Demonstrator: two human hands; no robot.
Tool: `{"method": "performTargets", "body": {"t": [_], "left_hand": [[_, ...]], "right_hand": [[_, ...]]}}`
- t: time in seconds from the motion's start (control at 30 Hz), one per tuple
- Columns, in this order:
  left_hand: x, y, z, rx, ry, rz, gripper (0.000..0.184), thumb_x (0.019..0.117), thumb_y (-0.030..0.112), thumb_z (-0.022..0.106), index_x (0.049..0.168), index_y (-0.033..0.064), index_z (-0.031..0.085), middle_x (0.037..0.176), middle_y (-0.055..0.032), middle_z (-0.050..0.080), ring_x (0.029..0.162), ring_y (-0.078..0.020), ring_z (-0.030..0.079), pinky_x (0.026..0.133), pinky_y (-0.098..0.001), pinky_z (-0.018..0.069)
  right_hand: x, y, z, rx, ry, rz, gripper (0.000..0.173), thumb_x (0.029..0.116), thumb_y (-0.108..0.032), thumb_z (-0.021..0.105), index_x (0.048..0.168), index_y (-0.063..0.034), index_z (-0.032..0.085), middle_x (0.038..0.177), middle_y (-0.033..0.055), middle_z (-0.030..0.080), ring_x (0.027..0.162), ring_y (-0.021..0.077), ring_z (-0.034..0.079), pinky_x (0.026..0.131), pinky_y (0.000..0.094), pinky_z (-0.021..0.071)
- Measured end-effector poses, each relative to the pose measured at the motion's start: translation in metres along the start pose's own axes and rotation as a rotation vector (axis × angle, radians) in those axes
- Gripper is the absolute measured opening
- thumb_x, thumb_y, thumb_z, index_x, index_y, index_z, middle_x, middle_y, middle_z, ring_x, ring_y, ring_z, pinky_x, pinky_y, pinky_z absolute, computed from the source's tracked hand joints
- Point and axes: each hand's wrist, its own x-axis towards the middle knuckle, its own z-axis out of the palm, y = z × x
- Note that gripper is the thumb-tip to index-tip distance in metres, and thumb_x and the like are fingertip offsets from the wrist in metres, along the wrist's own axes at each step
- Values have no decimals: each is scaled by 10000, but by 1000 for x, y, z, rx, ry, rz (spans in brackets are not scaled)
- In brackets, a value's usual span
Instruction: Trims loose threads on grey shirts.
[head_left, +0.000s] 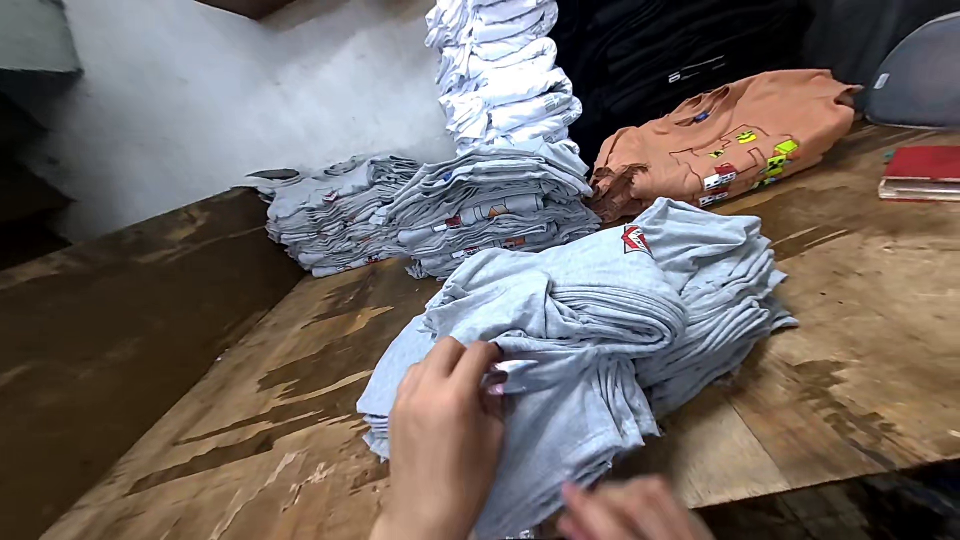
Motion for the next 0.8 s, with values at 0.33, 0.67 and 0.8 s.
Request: {"method": "performTargets", "body": {"t": [0.33,0.67,0.8], "left_hand": [[-39,46,-4,-200,-112,138,247,977,330,676,1136,168,772,1006,-47,733,869,-232,647,739,-423,473],[-44,41,-2,-267,-273,83,280,932,351,729,1135,159,748,990,-82,708,903,-270,677,776,-474,531],[-43,34,-8,-407,-350,-64,218,774,48,722,958,144,790,855,-50,725,829,-219,688,773,-429,555]], "right_hand": [[28,55,-16,367,304,203,58,944,-306,753,966,-253,758,1022,-76,600,993,-18,582,886,128,487],[15,55,-26,244,97,123,282,944,-497,691,846,-232,699,1025,-55,649,1100,80,579,1005,307,449],[26,45,-14,140,108,103,285,901,-396,755,1066,-185,657,1086,18,638,1085,132,603,994,324,483]]}}
